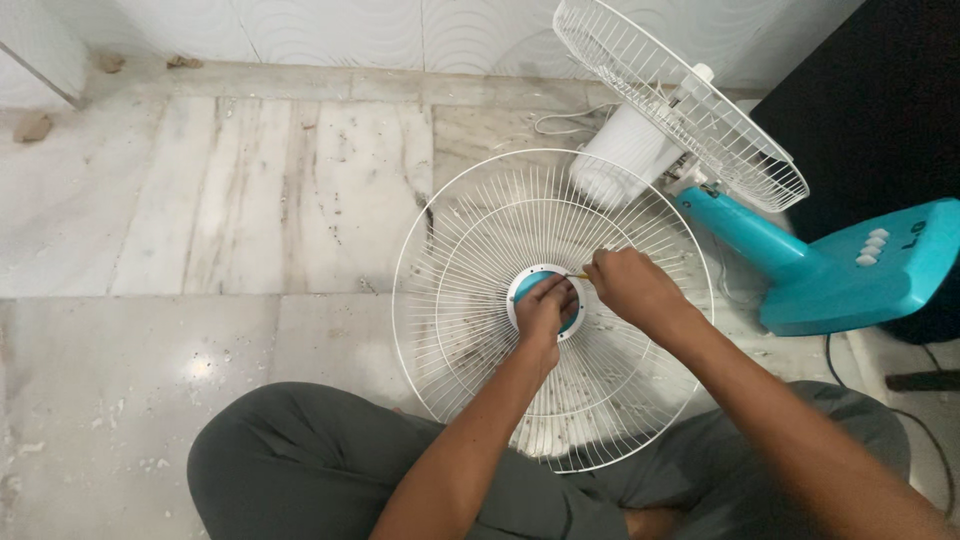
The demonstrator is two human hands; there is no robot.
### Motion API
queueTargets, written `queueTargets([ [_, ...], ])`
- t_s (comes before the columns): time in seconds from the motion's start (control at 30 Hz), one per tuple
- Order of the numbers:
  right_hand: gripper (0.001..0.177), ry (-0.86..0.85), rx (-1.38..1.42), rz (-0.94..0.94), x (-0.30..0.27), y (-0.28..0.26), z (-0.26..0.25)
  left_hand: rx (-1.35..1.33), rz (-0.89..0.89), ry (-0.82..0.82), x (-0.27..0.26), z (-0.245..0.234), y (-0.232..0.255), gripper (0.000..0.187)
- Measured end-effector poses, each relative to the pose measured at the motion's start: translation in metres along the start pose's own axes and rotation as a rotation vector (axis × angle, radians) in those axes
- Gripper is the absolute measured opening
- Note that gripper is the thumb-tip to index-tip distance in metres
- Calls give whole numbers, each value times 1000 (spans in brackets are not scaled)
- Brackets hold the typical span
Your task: The person removes the front grill of a teal LG table fan, then uses a screwdriver to unscrew and remove the central blue hub cap. The person then places the grill and cap aside and begins to unscrew the nut holding the fan blades.
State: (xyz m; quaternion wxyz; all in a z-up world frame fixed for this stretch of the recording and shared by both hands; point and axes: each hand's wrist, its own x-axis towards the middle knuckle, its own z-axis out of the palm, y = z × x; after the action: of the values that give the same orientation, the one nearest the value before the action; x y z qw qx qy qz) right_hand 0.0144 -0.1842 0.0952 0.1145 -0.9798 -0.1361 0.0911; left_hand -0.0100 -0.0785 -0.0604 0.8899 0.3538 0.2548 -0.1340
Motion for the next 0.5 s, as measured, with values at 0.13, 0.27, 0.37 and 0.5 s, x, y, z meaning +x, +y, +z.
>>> queueTargets([
  [0.13,23,12,68,17,-3,-1,4,20,12,43,-5,2,4,34],
  [0.27,18,104,72,-84,-5,-6,3,17,18,31,-5,2,4,33],
  [0.37,13,107,79,-96,-5,-12,3,9,7,36,-4,2,3,31],
  [0.5,12,126,37,-179,-5,-20,6,13,1,40,-3,2,2,31],
])
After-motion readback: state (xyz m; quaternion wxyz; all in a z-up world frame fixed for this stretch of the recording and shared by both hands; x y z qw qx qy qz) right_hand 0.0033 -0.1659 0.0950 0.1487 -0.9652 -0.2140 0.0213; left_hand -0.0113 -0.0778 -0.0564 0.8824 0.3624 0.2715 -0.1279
